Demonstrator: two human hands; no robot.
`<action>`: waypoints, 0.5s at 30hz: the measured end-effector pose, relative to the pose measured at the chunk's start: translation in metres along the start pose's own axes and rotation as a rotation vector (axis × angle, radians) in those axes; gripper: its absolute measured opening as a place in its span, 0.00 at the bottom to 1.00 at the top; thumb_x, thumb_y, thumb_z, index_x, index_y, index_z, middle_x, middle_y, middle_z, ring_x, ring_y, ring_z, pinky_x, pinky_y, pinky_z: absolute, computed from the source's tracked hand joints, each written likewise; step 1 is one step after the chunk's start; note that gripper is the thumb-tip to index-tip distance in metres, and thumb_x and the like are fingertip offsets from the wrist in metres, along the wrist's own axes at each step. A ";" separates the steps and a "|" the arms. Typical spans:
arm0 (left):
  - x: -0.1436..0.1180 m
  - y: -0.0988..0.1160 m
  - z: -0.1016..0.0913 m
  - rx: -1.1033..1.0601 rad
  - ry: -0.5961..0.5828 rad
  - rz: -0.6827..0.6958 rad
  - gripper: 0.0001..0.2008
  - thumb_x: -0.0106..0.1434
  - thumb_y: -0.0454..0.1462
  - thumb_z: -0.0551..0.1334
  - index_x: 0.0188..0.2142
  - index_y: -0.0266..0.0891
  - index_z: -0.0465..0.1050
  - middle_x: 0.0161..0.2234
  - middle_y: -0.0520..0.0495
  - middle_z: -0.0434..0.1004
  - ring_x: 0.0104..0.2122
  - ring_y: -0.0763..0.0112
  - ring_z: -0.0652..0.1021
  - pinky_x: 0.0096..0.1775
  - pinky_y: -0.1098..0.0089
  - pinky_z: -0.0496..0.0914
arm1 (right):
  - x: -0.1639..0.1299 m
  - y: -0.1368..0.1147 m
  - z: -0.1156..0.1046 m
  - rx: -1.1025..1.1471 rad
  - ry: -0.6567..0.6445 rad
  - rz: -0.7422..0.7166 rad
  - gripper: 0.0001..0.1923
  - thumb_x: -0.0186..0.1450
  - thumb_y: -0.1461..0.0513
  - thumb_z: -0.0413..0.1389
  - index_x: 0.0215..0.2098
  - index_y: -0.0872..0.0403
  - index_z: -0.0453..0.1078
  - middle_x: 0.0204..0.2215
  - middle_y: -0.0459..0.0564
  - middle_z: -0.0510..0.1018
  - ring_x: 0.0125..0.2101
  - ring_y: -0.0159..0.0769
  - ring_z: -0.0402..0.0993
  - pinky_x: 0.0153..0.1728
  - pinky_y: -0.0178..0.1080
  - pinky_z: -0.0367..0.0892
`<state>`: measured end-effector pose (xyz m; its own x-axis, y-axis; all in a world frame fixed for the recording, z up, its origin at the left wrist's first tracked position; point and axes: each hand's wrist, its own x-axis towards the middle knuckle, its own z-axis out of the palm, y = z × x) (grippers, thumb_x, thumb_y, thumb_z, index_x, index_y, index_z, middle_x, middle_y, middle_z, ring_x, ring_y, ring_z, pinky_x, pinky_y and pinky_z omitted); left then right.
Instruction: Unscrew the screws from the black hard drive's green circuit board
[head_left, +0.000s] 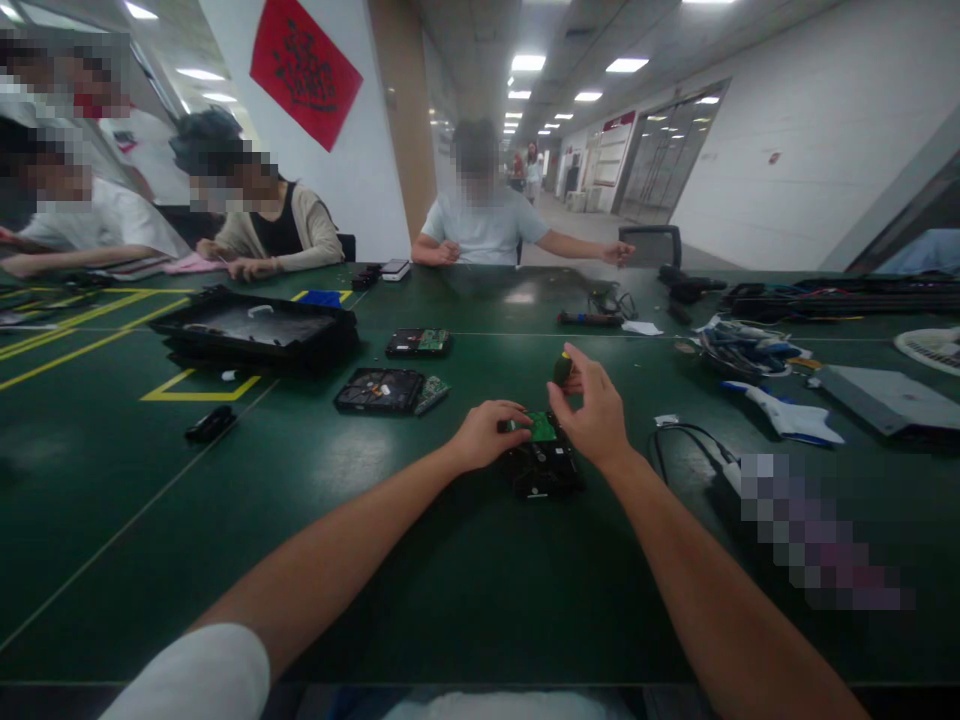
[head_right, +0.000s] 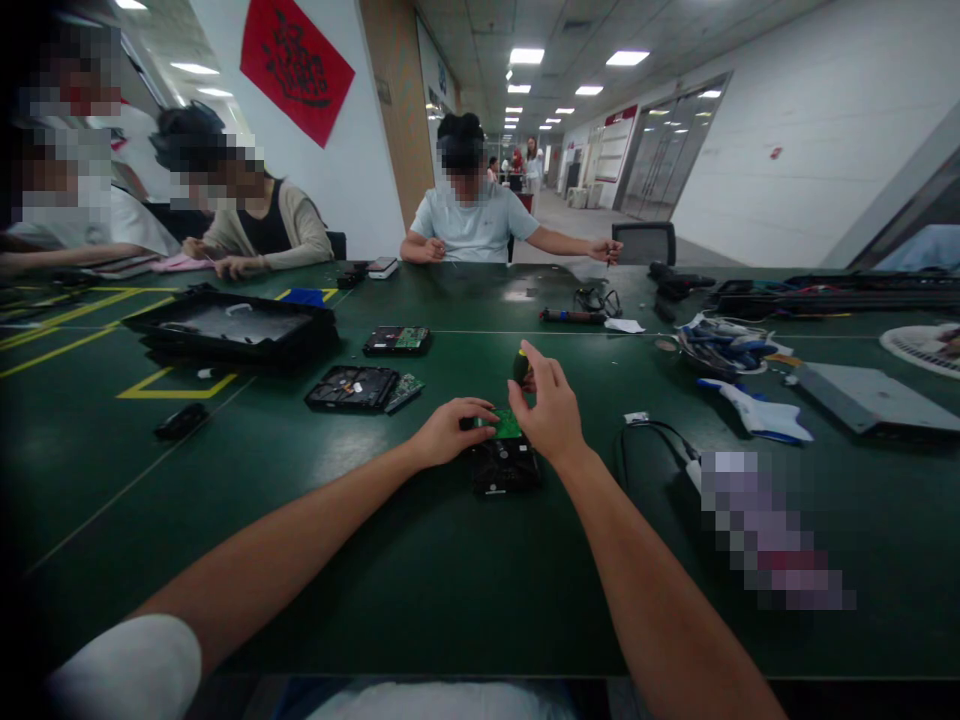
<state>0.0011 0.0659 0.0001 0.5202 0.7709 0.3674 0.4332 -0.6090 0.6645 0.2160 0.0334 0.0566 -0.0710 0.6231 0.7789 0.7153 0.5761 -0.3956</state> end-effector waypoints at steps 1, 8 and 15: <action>0.000 0.000 0.000 -0.002 0.000 0.003 0.12 0.63 0.42 0.70 0.46 0.47 0.83 0.53 0.46 0.81 0.55 0.58 0.79 0.61 0.55 0.68 | 0.000 0.000 0.000 -0.012 0.003 -0.002 0.31 0.69 0.58 0.57 0.68 0.47 0.59 0.47 0.55 0.76 0.36 0.41 0.78 0.41 0.49 0.82; 0.001 -0.001 0.000 -0.006 -0.006 -0.002 0.13 0.63 0.43 0.70 0.47 0.47 0.83 0.53 0.46 0.81 0.55 0.58 0.79 0.61 0.55 0.68 | -0.002 0.004 0.003 0.004 0.011 0.016 0.34 0.68 0.60 0.57 0.70 0.50 0.54 0.54 0.60 0.75 0.36 0.42 0.80 0.42 0.51 0.82; 0.001 -0.001 0.000 0.009 -0.008 0.003 0.13 0.64 0.43 0.69 0.47 0.48 0.83 0.54 0.46 0.81 0.55 0.59 0.79 0.61 0.56 0.69 | -0.003 0.004 0.004 -0.034 -0.001 0.017 0.33 0.69 0.55 0.58 0.70 0.48 0.55 0.51 0.58 0.75 0.37 0.44 0.79 0.37 0.50 0.82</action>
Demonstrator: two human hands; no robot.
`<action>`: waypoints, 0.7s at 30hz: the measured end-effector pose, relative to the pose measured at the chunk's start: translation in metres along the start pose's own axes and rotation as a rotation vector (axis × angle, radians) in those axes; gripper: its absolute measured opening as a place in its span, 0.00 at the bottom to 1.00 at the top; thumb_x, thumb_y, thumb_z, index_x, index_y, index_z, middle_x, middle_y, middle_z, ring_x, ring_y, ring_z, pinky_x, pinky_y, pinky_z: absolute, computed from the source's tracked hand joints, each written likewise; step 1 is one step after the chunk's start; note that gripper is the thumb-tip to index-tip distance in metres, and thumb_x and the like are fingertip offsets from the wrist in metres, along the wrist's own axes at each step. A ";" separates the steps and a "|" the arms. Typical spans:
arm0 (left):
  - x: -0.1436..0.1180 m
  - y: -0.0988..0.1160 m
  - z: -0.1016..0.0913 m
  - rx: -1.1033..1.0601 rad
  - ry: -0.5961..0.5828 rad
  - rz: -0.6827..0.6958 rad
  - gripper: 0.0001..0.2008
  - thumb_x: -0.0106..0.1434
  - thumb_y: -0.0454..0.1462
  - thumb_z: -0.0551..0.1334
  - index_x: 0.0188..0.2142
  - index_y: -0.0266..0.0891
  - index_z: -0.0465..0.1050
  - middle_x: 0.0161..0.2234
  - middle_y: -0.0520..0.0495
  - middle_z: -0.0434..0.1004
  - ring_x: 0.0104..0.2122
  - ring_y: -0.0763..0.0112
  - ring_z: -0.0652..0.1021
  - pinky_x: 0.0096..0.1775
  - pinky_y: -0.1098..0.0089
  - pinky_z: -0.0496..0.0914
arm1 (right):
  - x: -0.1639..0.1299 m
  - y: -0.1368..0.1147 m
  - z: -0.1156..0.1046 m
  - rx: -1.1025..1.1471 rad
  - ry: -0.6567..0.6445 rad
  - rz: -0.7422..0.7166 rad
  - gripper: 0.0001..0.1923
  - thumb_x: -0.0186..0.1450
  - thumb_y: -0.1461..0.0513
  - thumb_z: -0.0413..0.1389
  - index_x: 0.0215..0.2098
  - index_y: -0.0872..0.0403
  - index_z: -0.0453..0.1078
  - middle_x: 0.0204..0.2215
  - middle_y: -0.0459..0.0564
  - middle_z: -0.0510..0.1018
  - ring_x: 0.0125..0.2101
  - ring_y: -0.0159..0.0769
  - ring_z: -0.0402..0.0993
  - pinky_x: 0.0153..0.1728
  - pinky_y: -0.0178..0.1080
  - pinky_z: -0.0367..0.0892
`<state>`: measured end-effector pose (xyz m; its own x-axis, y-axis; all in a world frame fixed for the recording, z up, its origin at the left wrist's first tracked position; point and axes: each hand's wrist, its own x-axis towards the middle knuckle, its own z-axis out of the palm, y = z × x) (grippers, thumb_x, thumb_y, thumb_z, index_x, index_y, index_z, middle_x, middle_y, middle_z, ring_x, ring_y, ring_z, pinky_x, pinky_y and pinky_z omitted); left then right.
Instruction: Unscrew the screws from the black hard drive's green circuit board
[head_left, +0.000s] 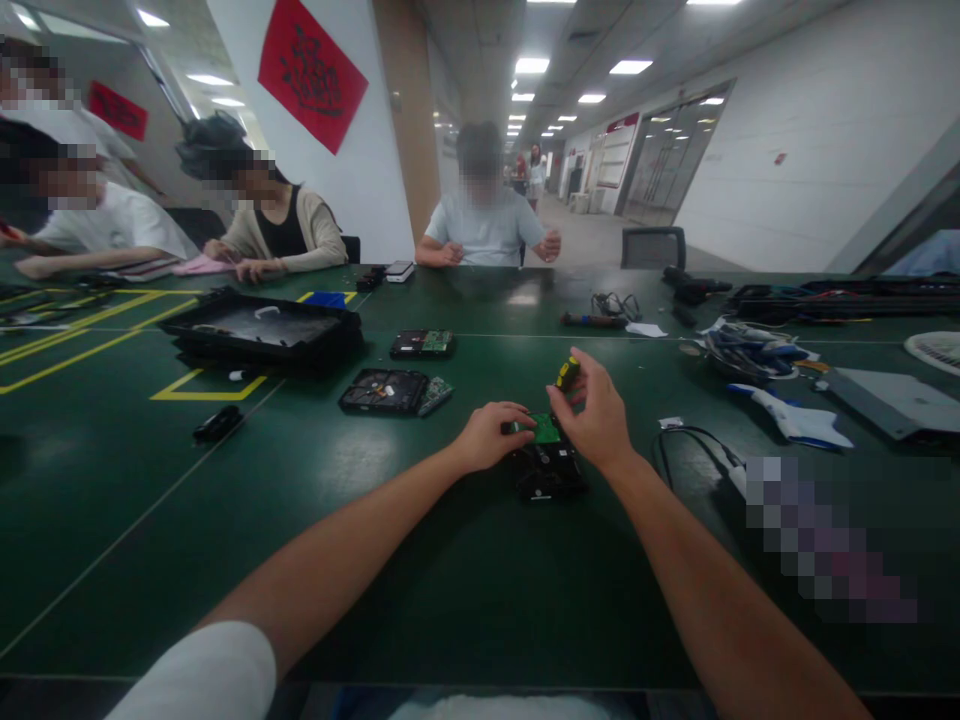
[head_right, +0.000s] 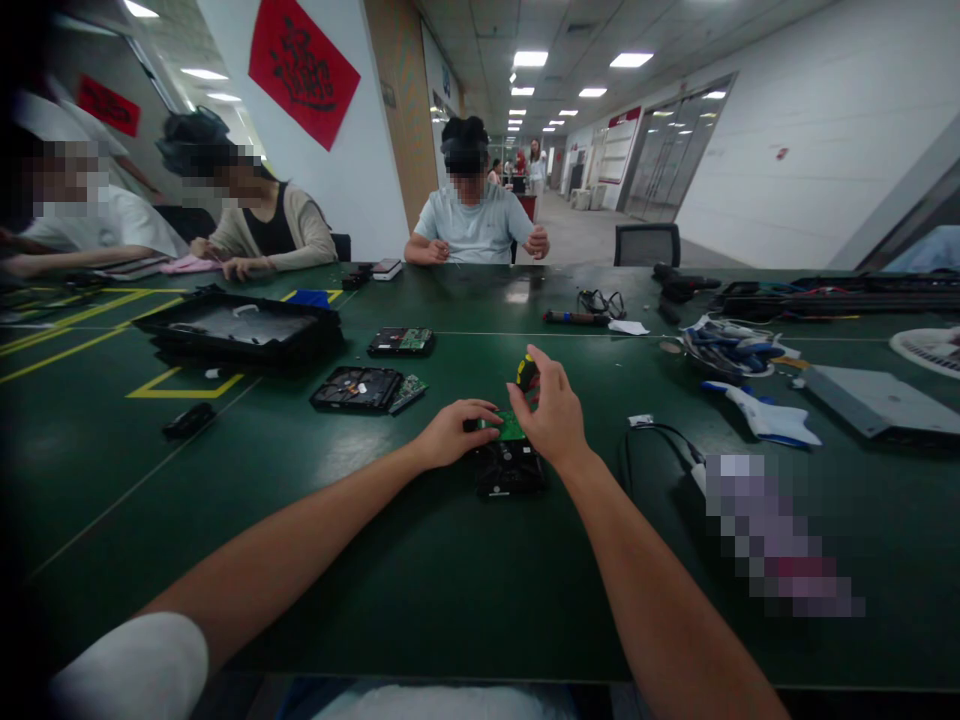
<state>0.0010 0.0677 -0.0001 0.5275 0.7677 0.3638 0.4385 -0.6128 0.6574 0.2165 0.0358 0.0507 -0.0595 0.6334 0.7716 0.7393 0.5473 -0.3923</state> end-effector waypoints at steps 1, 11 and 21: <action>0.000 0.000 0.000 0.002 0.001 -0.002 0.13 0.64 0.44 0.69 0.47 0.48 0.83 0.54 0.46 0.81 0.55 0.59 0.79 0.61 0.56 0.69 | 0.000 -0.001 0.000 0.006 -0.008 -0.006 0.33 0.69 0.56 0.57 0.70 0.48 0.54 0.51 0.58 0.75 0.37 0.44 0.79 0.38 0.50 0.82; -0.001 -0.001 0.001 0.004 0.000 0.004 0.13 0.64 0.44 0.69 0.47 0.49 0.83 0.54 0.46 0.81 0.54 0.59 0.80 0.61 0.56 0.70 | 0.000 -0.001 0.001 -0.003 -0.007 -0.011 0.33 0.69 0.56 0.57 0.70 0.47 0.54 0.51 0.58 0.75 0.36 0.43 0.78 0.40 0.52 0.82; -0.001 -0.001 0.001 0.001 0.016 0.010 0.13 0.63 0.44 0.70 0.47 0.48 0.83 0.54 0.46 0.81 0.54 0.59 0.80 0.61 0.56 0.69 | 0.000 -0.002 0.002 -0.013 0.012 -0.019 0.34 0.69 0.57 0.58 0.70 0.47 0.53 0.49 0.57 0.74 0.37 0.44 0.78 0.39 0.52 0.81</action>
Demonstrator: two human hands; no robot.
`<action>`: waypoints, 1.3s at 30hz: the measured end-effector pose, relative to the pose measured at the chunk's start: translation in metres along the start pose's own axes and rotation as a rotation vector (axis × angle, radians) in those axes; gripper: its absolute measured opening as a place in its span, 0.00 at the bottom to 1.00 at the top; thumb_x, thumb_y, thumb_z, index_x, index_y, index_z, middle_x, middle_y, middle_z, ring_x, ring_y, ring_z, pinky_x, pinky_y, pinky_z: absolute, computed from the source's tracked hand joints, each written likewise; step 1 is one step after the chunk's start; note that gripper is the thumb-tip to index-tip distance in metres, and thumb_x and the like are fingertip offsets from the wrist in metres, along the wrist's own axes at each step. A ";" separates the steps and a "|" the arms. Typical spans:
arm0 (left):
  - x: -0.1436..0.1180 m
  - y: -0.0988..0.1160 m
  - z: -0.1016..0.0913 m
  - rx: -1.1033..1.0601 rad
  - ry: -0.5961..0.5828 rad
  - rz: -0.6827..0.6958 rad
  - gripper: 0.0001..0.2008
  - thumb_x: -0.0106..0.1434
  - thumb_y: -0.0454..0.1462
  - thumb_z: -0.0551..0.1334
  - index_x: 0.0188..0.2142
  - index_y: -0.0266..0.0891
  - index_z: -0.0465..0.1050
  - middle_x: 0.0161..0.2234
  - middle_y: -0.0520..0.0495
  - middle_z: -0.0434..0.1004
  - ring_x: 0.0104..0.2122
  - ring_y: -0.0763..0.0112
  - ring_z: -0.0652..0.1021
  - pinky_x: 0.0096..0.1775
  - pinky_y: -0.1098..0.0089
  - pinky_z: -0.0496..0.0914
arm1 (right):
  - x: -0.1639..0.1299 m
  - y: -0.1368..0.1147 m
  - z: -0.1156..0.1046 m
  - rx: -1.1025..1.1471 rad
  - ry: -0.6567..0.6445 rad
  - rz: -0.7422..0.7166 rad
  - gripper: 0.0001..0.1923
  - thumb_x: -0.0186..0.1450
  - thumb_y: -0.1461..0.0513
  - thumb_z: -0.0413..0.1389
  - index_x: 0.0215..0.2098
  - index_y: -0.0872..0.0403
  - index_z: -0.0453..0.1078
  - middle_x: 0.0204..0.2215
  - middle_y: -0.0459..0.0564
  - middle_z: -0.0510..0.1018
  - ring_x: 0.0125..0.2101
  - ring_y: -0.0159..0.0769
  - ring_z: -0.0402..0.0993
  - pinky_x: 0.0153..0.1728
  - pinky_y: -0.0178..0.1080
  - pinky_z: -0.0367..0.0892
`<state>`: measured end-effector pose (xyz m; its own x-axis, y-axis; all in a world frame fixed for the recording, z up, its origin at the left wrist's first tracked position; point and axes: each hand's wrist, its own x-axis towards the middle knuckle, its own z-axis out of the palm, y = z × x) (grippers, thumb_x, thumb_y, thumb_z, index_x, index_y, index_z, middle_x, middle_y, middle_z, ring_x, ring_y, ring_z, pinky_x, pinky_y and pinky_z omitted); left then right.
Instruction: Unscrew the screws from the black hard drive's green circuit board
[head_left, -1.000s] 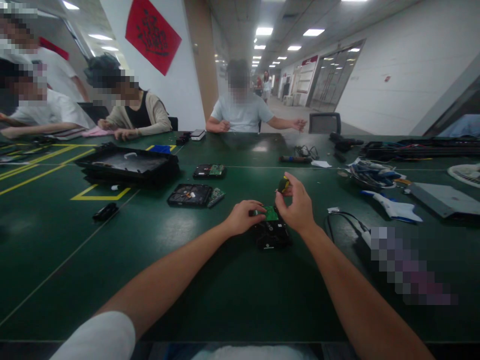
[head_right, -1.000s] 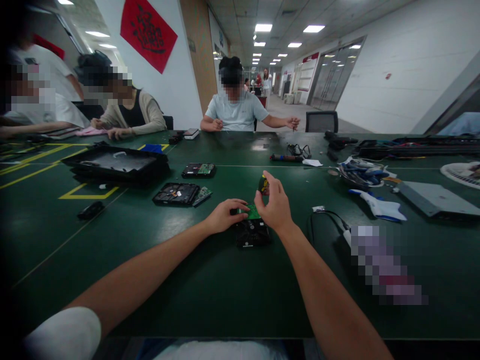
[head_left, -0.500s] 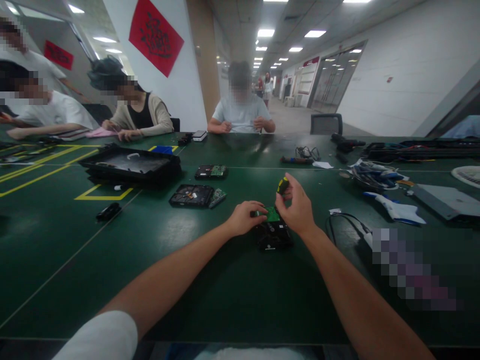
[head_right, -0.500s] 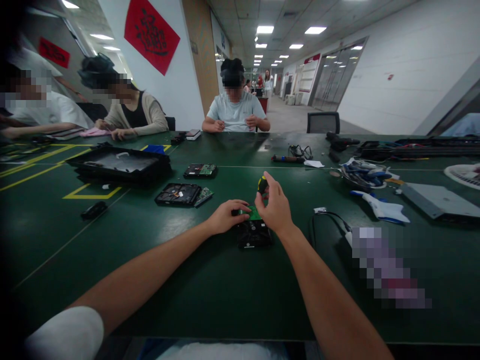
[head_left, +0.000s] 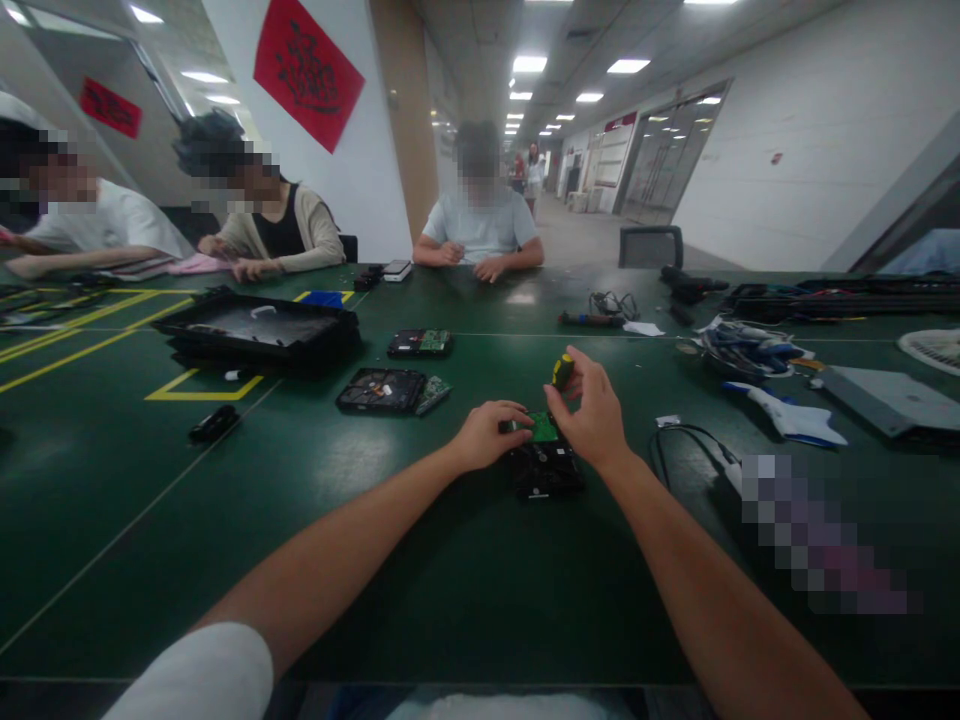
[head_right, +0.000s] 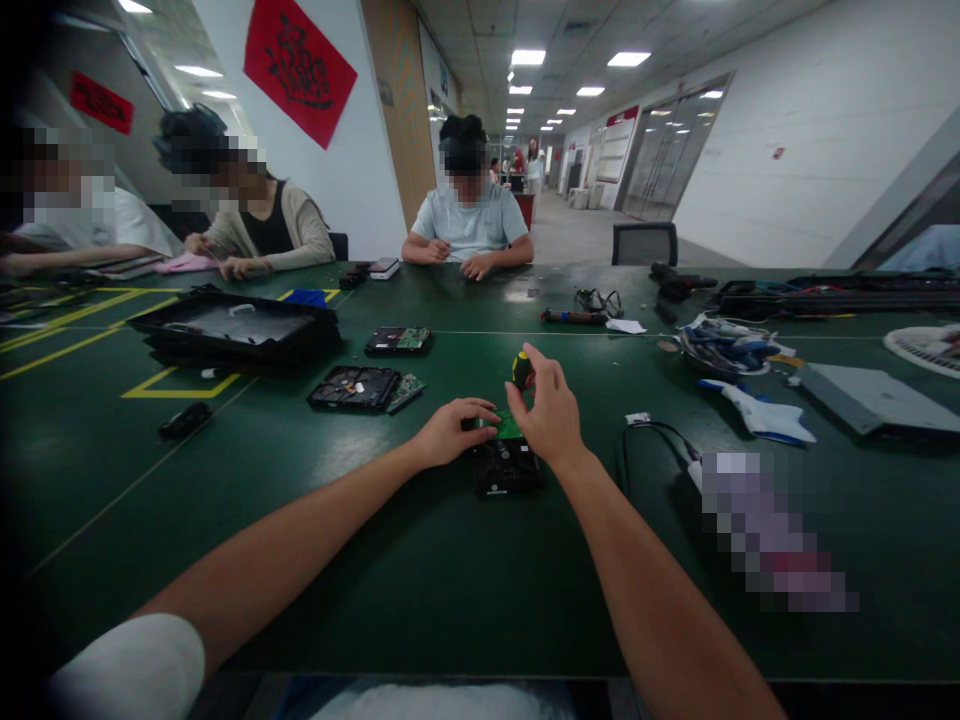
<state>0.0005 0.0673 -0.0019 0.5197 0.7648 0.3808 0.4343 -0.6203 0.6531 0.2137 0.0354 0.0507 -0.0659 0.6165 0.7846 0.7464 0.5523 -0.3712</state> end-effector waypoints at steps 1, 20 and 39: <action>0.000 0.000 0.000 0.002 0.002 -0.001 0.13 0.63 0.44 0.70 0.47 0.48 0.83 0.54 0.46 0.81 0.54 0.59 0.80 0.61 0.56 0.69 | 0.000 0.000 0.000 0.001 -0.003 -0.007 0.34 0.69 0.58 0.57 0.70 0.47 0.53 0.49 0.57 0.74 0.38 0.44 0.78 0.40 0.51 0.81; 0.000 0.001 0.000 0.008 -0.006 -0.005 0.13 0.64 0.43 0.69 0.47 0.47 0.83 0.54 0.45 0.81 0.54 0.59 0.79 0.60 0.57 0.70 | 0.001 -0.004 -0.002 -0.011 0.034 -0.006 0.33 0.69 0.59 0.57 0.69 0.50 0.55 0.49 0.56 0.72 0.36 0.40 0.76 0.37 0.47 0.80; -0.001 -0.001 0.000 0.017 -0.010 -0.008 0.13 0.64 0.44 0.69 0.48 0.49 0.83 0.55 0.47 0.80 0.53 0.58 0.79 0.59 0.56 0.70 | 0.000 -0.002 -0.001 0.017 0.035 -0.012 0.33 0.69 0.61 0.56 0.70 0.51 0.53 0.52 0.59 0.71 0.40 0.41 0.77 0.37 0.45 0.82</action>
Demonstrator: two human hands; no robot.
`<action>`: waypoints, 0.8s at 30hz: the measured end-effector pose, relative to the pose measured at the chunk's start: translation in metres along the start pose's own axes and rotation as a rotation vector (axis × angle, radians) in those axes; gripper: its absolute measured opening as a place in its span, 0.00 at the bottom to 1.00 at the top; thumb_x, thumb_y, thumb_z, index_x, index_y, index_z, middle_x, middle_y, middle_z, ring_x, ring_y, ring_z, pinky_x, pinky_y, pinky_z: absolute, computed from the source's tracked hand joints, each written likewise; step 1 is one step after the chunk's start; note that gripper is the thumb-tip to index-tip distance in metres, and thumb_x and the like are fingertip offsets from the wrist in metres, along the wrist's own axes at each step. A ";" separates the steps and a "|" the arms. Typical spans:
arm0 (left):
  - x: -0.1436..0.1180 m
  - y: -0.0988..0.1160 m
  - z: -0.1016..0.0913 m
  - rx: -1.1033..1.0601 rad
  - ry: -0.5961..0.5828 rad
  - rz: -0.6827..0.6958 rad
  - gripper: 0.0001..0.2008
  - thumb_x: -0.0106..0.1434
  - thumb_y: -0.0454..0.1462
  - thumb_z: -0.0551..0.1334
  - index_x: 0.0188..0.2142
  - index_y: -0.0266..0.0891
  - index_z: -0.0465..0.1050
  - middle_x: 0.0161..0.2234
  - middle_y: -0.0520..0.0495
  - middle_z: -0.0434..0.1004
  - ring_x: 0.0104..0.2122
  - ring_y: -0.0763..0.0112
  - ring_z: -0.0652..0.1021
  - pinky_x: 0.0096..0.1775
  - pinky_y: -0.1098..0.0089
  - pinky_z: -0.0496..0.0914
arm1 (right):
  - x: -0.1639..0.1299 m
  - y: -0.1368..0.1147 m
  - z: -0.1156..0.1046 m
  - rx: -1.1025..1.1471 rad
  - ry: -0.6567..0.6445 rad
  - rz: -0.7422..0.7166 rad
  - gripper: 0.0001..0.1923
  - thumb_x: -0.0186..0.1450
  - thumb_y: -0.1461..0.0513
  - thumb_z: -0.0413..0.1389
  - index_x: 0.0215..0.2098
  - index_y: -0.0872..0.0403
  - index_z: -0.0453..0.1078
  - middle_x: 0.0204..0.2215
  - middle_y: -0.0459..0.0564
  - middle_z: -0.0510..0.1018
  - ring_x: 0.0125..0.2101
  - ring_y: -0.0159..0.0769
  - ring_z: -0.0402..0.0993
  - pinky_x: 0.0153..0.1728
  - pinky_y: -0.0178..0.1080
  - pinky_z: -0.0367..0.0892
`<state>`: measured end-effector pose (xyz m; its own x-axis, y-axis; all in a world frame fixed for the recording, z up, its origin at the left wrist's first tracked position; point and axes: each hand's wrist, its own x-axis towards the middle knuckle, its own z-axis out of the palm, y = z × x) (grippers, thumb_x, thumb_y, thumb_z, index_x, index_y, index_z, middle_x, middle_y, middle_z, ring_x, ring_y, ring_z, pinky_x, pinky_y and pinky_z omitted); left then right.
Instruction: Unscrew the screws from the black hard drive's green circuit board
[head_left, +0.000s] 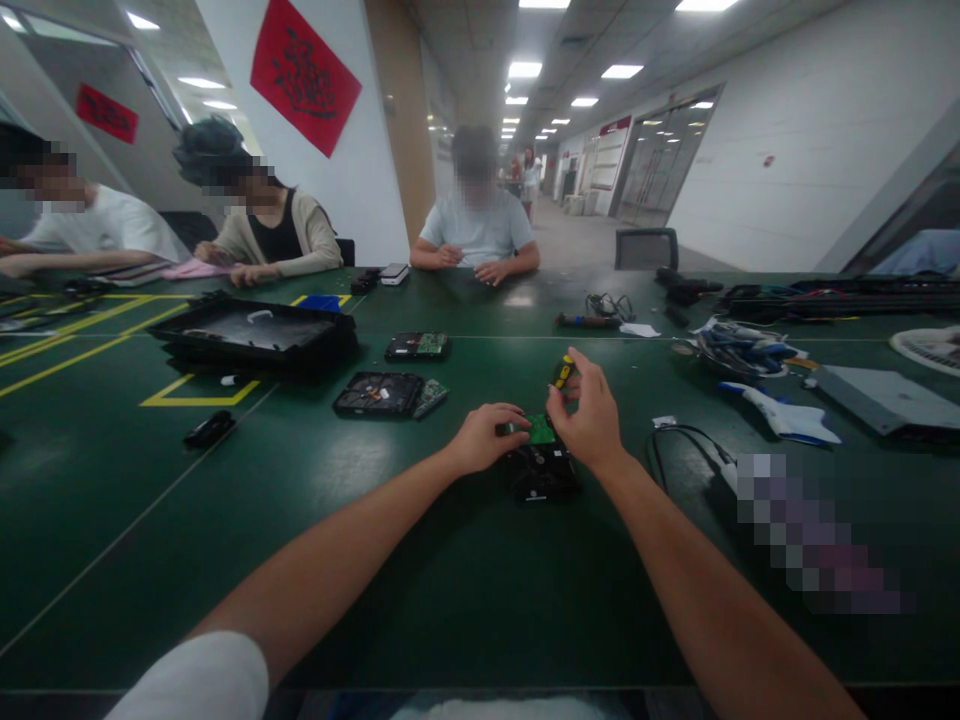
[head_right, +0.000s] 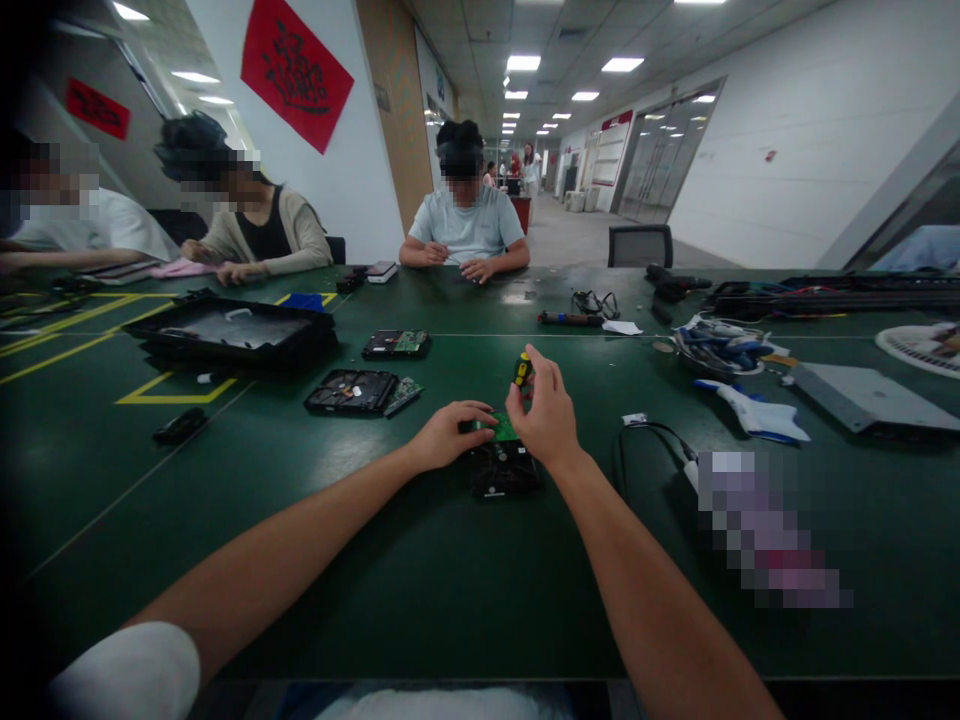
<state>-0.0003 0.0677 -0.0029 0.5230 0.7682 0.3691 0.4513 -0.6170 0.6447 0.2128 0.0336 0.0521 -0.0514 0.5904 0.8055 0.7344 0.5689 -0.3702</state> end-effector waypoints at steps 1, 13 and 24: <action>0.000 0.000 0.000 0.000 -0.001 -0.002 0.13 0.64 0.44 0.69 0.48 0.49 0.83 0.55 0.47 0.80 0.53 0.58 0.79 0.59 0.56 0.70 | 0.000 0.000 0.000 -0.008 0.004 0.002 0.33 0.69 0.60 0.57 0.69 0.51 0.54 0.52 0.59 0.72 0.38 0.40 0.77 0.35 0.45 0.81; 0.000 0.002 -0.001 -0.001 -0.009 0.003 0.13 0.64 0.44 0.69 0.48 0.48 0.83 0.54 0.47 0.81 0.54 0.58 0.80 0.60 0.56 0.70 | 0.000 0.000 0.000 -0.025 -0.008 0.013 0.34 0.68 0.61 0.57 0.70 0.48 0.54 0.50 0.56 0.72 0.36 0.39 0.76 0.37 0.47 0.81; 0.000 0.002 -0.001 -0.006 -0.005 -0.002 0.13 0.64 0.44 0.69 0.48 0.48 0.83 0.55 0.46 0.81 0.53 0.58 0.80 0.60 0.55 0.69 | 0.000 0.000 -0.001 -0.020 -0.001 0.008 0.33 0.69 0.59 0.57 0.70 0.47 0.54 0.50 0.56 0.73 0.35 0.39 0.77 0.33 0.45 0.81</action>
<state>0.0002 0.0668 -0.0007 0.5253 0.7689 0.3645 0.4484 -0.6142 0.6493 0.2130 0.0335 0.0527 -0.0465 0.5955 0.8020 0.7479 0.5530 -0.3672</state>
